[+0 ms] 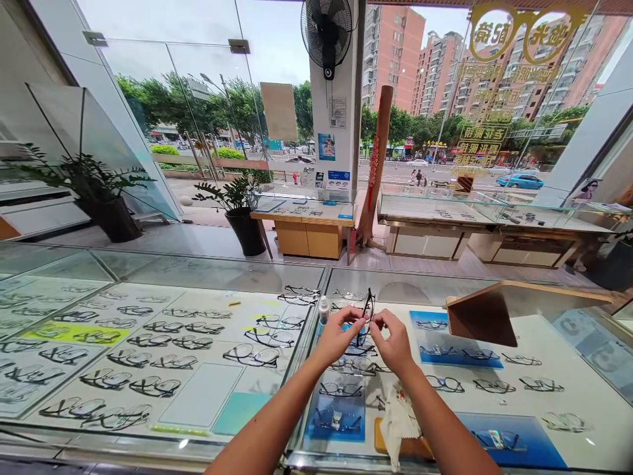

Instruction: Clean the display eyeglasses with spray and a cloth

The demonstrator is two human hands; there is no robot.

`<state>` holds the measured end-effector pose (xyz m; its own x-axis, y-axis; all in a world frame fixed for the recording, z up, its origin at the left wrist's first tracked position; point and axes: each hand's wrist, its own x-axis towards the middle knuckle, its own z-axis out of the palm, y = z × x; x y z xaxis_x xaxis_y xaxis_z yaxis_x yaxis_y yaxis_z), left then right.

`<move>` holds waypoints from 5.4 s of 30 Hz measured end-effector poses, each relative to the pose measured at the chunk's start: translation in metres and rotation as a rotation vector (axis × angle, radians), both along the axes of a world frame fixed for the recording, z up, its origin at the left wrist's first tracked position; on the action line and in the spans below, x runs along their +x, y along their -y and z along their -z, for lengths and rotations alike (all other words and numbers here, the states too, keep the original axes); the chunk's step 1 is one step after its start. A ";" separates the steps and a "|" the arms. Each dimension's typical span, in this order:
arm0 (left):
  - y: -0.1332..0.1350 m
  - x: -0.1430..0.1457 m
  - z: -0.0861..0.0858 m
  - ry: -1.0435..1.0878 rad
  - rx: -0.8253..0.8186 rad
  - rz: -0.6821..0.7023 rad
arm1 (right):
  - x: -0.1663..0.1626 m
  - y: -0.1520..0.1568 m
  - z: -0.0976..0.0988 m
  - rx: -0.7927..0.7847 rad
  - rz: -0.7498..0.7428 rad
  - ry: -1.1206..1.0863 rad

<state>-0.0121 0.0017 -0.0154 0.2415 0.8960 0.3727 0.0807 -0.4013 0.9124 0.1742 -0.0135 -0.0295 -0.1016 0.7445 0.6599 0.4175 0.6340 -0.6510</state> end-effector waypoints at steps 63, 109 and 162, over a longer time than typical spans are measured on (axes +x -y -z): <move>-0.001 -0.004 -0.003 -0.139 0.074 -0.025 | 0.009 -0.002 -0.004 0.208 0.334 0.275; 0.012 -0.004 -0.011 -0.247 0.390 -0.299 | -0.007 -0.001 0.003 -0.269 -0.080 -0.387; -0.005 -0.026 -0.022 0.726 -0.582 0.447 | 0.009 -0.012 -0.002 -0.397 -0.158 -0.472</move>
